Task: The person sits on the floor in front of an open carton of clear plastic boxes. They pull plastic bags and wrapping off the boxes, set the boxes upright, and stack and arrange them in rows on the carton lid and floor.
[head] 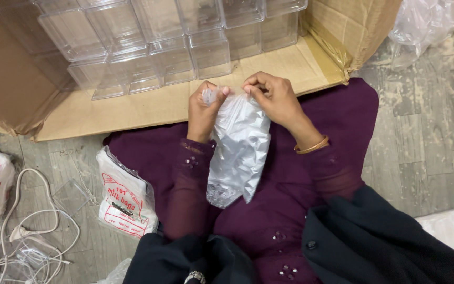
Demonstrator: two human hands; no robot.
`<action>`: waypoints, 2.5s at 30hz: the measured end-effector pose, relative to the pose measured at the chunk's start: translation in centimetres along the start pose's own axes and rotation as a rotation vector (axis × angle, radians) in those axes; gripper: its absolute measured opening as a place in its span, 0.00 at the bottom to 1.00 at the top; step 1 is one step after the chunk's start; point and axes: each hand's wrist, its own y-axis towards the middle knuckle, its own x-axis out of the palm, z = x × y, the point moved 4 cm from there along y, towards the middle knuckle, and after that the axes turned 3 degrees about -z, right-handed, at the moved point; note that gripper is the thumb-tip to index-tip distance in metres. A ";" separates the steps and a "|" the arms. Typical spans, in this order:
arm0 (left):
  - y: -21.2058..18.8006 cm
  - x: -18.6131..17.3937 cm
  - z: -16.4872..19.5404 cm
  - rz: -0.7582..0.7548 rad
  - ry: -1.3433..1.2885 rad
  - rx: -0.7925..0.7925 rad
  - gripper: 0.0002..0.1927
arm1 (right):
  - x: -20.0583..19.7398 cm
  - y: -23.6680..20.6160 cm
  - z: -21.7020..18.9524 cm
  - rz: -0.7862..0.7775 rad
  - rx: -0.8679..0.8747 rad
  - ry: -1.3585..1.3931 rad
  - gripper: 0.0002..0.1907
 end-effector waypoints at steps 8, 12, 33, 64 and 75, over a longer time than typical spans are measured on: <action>0.4 -1.5 -1.0 -0.139 -0.396 -0.167 0.15 | 2.1 1.8 3.5 -0.292 0.199 0.779 0.17; 2.0 -5.5 -0.2 -0.060 -0.373 -0.088 0.14 | 0.8 3.2 4.4 -0.271 0.032 1.205 0.15; 6.7 -6.0 -0.8 0.083 0.466 0.206 0.08 | -1.0 4.1 -1.6 0.254 -0.395 -0.187 0.17; 0.0 4.5 3.6 -0.118 0.418 0.100 0.13 | -18.4 -11.5 9.8 0.547 -0.241 0.850 0.30; -0.4 2.7 3.0 0.058 0.492 -0.001 0.16 | -27.5 -10.1 24.8 1.090 0.379 0.892 0.22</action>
